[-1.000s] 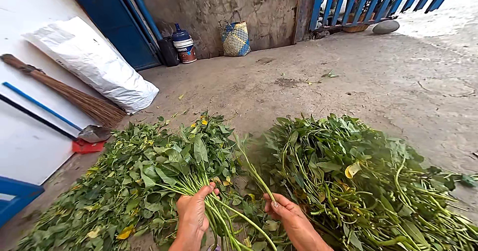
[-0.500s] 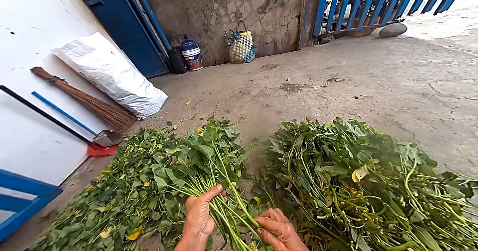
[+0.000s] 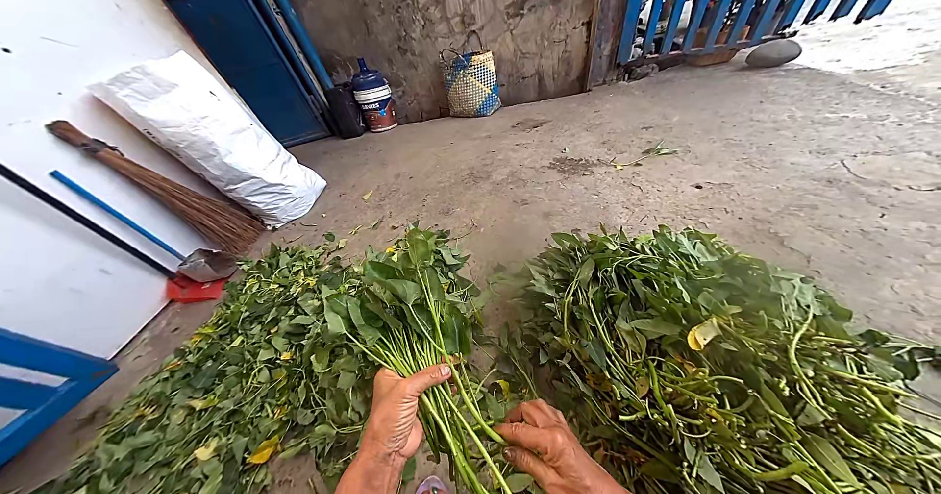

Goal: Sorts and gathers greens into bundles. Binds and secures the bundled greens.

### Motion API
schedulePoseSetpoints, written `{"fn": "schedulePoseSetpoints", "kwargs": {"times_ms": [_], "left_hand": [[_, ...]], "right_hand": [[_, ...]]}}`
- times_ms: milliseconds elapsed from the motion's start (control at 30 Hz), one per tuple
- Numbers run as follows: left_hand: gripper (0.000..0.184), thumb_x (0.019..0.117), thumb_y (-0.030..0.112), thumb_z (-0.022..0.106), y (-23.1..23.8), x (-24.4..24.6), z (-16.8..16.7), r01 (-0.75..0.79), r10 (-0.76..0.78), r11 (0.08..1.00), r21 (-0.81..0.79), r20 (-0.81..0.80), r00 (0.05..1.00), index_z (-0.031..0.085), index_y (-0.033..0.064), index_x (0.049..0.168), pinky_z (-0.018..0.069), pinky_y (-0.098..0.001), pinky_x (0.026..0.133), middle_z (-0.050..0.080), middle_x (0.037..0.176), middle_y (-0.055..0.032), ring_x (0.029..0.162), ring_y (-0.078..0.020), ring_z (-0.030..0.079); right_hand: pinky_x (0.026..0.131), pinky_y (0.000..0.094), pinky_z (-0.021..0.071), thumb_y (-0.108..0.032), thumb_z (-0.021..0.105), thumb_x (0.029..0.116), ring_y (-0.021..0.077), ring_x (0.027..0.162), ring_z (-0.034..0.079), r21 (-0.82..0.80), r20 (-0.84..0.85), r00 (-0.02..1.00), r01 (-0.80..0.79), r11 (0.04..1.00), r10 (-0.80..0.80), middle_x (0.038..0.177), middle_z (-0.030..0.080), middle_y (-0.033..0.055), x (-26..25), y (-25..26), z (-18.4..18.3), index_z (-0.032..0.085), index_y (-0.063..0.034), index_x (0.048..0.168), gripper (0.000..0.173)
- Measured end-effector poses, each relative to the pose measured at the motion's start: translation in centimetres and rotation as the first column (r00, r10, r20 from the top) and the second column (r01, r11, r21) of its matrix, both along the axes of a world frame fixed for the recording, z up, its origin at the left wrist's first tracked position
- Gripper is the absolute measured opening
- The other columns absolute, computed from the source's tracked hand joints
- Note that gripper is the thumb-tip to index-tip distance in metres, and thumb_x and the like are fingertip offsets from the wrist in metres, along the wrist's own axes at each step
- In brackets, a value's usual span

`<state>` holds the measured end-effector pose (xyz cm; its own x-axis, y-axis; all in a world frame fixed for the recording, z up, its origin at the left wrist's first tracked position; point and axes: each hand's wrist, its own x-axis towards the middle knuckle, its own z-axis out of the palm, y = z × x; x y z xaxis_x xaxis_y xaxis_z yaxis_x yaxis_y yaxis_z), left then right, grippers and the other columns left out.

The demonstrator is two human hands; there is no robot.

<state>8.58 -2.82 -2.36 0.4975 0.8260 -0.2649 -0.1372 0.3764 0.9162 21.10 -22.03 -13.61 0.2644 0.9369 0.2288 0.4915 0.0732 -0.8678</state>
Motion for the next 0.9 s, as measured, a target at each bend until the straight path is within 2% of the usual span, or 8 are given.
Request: {"fn": "schedulePoseSetpoints", "kwargs": {"times_ms": [100,200,300,400,567,667,733,900], "left_hand": [[0.043,0.0701,-0.017,0.072,-0.4,0.2,0.0,0.038,-0.040,0.999,0.039,0.044,0.998,0.053,-0.0138,0.109,0.0642,-0.0436,0.065,0.071,0.089,-0.0283,0.072,-0.0342,0.073],[0.048,0.0674,-0.018,0.074,-0.8,0.6,-0.2,0.052,-0.054,0.997,0.059,0.037,0.998,0.052,-0.0141,0.110,0.0644,-0.0433,0.065,0.071,0.088,-0.0283,0.072,-0.0337,0.074],[0.052,0.0643,-0.019,0.076,-1.0,1.1,-0.1,0.035,-0.037,0.996,0.077,0.019,0.999,0.054,-0.0131,0.111,0.0647,-0.0406,0.071,0.072,0.090,-0.0254,0.078,-0.0291,0.074],[0.049,0.0628,-0.019,0.076,-1.1,1.2,0.1,0.018,-0.020,0.997,0.070,0.023,1.000,0.055,-0.0132,0.107,0.0645,-0.0397,0.070,0.071,0.087,-0.0249,0.076,-0.0280,0.074],[0.049,0.0622,-0.019,0.077,-1.3,1.1,0.0,-0.023,0.023,0.998,0.066,0.006,1.000,0.057,-0.0128,0.106,0.0644,-0.0400,0.069,0.071,0.086,-0.0243,0.075,-0.0282,0.073],[0.042,0.0680,-0.018,0.074,-1.2,1.1,-0.1,-0.082,0.082,0.996,0.030,-0.007,0.997,0.056,-0.0127,0.105,0.0633,-0.0401,0.061,0.069,0.081,-0.0250,0.066,-0.0292,0.071],[0.037,0.0713,-0.018,0.072,-1.1,1.0,0.0,-0.136,0.136,0.991,-0.016,-0.016,0.991,0.056,-0.0126,0.104,0.0625,-0.0399,0.058,0.069,0.079,-0.0247,0.063,-0.0291,0.070],[0.027,0.0794,-0.018,0.068,-0.7,0.6,0.4,-0.248,0.247,0.968,-0.047,-0.024,0.969,0.057,-0.0118,0.103,0.0616,-0.0397,0.054,0.068,0.074,-0.0236,0.058,-0.0284,0.068]], "right_hand": [[0.114,0.0620,0.0315,-0.033,0.052,0.0945,0.0267,0.142,0.046,-0.096,-0.072,0.995,-0.075,0.993,0.068,0.141,0.062,0.0025,1.1,0.6,1.6,0.070,-0.0252,0.132,0.042],[0.104,0.0389,0.0509,-0.044,0.056,0.0996,0.0156,0.121,0.062,-0.050,-0.475,0.877,-0.112,0.992,0.075,0.128,0.067,0.0048,1.2,2.4,5.0,0.065,-0.0084,0.131,0.048],[0.090,0.0328,0.0572,-0.035,0.078,0.0897,0.0164,0.099,0.068,-0.064,-0.821,0.570,-0.013,0.998,-0.045,0.108,0.071,0.0083,-0.4,4.9,7.5,0.063,-0.0008,0.124,0.051],[0.078,0.0307,0.0586,-0.016,0.080,0.0881,0.0167,0.086,0.068,-0.130,-0.910,0.373,0.157,0.979,-0.180,0.096,0.071,0.0109,-1.9,6.4,7.9,0.066,0.0017,0.114,0.035],[0.064,0.0264,0.0523,-0.008,0.073,0.0918,0.0148,0.075,0.063,-0.099,-0.924,0.322,0.322,0.942,-0.207,0.089,0.068,0.0101,-3.3,6.9,7.5,0.070,0.0010,0.102,0.015],[0.073,0.0324,0.0587,-0.003,0.071,0.0933,0.0200,0.085,0.067,-0.090,-0.964,0.197,0.386,0.918,-0.177,0.097,0.070,0.0152,-3.7,7.2,7.3,0.068,0.0045,0.106,0.015],[0.078,0.0330,0.0591,0.000,0.069,0.0936,0.0199,0.087,0.068,0.003,-0.956,0.269,0.408,0.913,-0.117,0.096,0.070,0.0161,-3.9,7.4,6.8,0.067,0.0061,0.105,0.013],[0.082,0.0287,0.0601,0.001,0.064,0.0965,0.0150,0.091,0.069,0.357,-0.557,0.819,0.386,0.850,-0.138,0.101,0.071,0.0102,-4.1,6.5,4.8,0.071,0.0029,0.105,0.012]]}}
